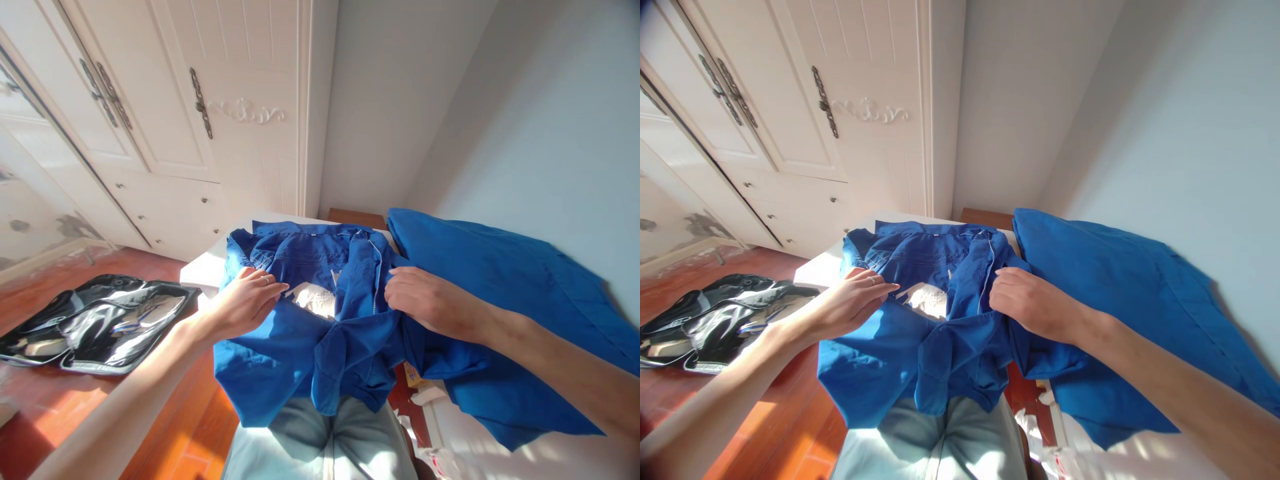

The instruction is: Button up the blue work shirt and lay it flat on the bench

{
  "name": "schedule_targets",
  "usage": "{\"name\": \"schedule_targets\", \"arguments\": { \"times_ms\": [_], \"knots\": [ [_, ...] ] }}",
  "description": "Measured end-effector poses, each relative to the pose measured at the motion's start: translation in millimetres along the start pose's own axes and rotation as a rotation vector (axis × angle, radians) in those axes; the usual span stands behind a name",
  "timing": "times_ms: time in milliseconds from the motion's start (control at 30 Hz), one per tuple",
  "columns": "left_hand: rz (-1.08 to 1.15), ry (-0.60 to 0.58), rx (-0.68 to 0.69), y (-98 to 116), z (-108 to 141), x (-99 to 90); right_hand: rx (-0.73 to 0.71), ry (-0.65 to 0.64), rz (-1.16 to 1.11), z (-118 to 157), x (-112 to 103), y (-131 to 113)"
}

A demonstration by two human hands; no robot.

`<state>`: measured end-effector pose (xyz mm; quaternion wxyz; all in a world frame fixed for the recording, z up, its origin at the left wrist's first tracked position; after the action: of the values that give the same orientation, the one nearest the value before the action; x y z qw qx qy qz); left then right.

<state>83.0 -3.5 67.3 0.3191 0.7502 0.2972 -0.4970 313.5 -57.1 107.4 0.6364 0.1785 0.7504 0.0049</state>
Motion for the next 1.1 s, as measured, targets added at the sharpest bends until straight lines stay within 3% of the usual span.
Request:
{"name": "schedule_targets", "arguments": {
  "times_ms": [233, 500, 800, 967, 1100],
  "knots": [
    [-0.056, 0.15, -0.011, -3, 3, -13.4, 0.014, 0.03, 0.038, 7, -7, 13],
    [0.284, 0.132, -0.189, 22, -14, -34.3, -0.064, 0.167, 0.013, -19, -29, -6],
    [0.555, 0.061, -0.18, 78, -49, -16.8, -0.087, 0.217, -0.097, -58, -23, 0],
    [0.638, 0.041, -0.213, 77, -49, -5.1, 0.017, 0.287, -0.285, -57, -13, 8],
    [0.669, 0.054, -0.229, 71, -44, -0.1, 0.091, 0.253, -0.335, -55, -5, 9]
  ]
}}
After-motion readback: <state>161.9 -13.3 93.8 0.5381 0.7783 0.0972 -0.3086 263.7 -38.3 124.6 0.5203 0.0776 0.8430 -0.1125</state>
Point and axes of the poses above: each hand's wrist, its own z-axis away from the middle knuckle, its own x-axis out of the palm, y = z × x, the point moved 9 cm from there along -z, towards the middle knuckle, and after that the axes turned 12 degrees about -x, right-handed, at the moved point
